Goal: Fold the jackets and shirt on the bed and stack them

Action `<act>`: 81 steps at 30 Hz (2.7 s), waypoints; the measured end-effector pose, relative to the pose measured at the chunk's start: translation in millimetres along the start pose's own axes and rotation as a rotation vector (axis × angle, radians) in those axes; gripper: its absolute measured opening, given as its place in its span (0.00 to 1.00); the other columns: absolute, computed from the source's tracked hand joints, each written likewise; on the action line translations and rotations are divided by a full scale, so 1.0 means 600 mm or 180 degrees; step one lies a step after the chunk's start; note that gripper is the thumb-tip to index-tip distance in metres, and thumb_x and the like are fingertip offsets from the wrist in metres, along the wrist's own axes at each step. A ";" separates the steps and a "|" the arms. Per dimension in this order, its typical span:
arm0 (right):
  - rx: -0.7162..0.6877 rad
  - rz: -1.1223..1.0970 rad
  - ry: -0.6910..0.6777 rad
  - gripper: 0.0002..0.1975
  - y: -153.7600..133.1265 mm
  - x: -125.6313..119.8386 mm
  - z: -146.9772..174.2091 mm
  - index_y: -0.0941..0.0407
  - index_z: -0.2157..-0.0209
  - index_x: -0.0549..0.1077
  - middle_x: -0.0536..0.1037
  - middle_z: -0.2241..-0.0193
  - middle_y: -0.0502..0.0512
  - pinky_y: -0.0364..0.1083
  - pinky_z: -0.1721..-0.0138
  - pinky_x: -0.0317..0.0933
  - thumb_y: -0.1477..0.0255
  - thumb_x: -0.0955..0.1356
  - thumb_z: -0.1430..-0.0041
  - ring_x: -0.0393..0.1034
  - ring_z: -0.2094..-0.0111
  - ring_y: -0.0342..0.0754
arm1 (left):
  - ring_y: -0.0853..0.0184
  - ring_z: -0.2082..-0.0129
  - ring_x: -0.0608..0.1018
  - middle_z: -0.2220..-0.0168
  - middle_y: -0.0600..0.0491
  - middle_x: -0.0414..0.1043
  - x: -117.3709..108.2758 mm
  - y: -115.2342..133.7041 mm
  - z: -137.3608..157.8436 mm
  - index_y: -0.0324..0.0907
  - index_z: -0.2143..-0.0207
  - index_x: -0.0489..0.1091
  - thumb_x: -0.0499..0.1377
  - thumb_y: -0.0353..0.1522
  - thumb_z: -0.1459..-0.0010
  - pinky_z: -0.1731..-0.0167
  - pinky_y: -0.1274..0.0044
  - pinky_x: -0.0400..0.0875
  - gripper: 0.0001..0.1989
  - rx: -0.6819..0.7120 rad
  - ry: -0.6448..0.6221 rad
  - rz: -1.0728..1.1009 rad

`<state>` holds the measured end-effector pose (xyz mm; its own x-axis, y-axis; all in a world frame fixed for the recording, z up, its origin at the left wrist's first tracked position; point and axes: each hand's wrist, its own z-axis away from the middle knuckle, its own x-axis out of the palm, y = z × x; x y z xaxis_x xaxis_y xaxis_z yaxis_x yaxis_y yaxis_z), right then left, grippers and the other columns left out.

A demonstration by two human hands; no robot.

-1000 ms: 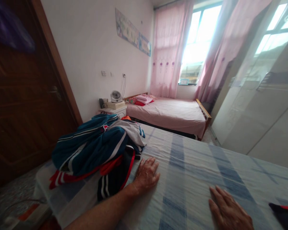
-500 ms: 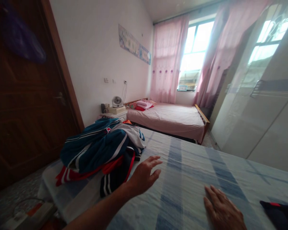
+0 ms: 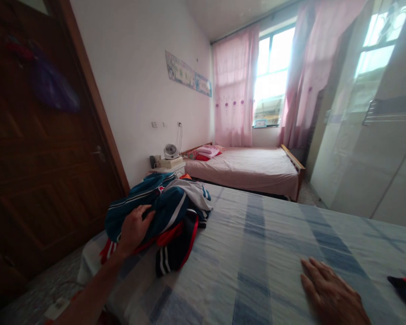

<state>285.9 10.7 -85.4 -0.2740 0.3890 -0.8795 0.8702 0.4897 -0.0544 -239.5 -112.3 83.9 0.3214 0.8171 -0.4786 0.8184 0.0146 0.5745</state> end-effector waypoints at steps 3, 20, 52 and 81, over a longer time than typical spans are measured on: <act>0.0013 -0.0037 -0.0054 0.23 0.000 0.000 0.000 0.54 0.56 0.75 0.72 0.49 0.56 0.55 0.46 0.59 0.65 0.56 0.46 0.63 0.45 0.55 | 0.62 0.71 0.74 0.72 0.50 0.74 -0.005 0.017 -0.026 0.39 0.68 0.72 0.52 0.40 0.46 0.64 0.71 0.68 0.15 -0.0181 0.0333 0.0326; 0.0222 -0.0027 -0.0102 0.21 -0.032 -0.045 -0.010 0.53 0.57 0.75 0.73 0.50 0.57 0.55 0.47 0.60 0.63 0.58 0.46 0.65 0.47 0.56 | 0.70 0.70 0.76 0.69 0.53 0.74 0.147 0.285 0.212 0.42 0.63 0.73 0.57 0.36 0.44 0.67 0.82 0.67 0.09 0.2965 -0.2933 0.1443; 0.3201 -0.5307 -0.1159 0.07 -0.331 -0.133 -0.124 0.59 0.69 0.71 0.77 0.78 0.54 0.45 0.68 0.68 0.70 0.66 0.46 0.73 0.74 0.46 | 0.59 0.61 0.76 0.59 0.49 0.71 0.152 0.191 0.119 0.45 0.58 0.70 0.55 0.32 0.46 0.61 0.71 0.66 0.13 0.0793 -0.2266 0.0482; 0.2190 -0.2896 -0.0873 0.25 -0.121 -0.358 0.080 0.53 0.51 0.71 0.77 0.64 0.55 0.43 0.72 0.64 0.55 0.66 0.48 0.70 0.68 0.48 | 0.65 0.65 0.77 0.63 0.54 0.75 -0.040 0.059 0.132 0.44 0.63 0.71 0.54 0.44 0.45 0.64 0.77 0.70 0.15 0.0316 -0.2220 0.0596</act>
<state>300.9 -145.7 84.7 -0.8850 -0.1095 -0.4525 0.4601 -0.0571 -0.8860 -180.4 -176.9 63.4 0.6621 0.2430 -0.7089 0.7486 -0.1689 0.6412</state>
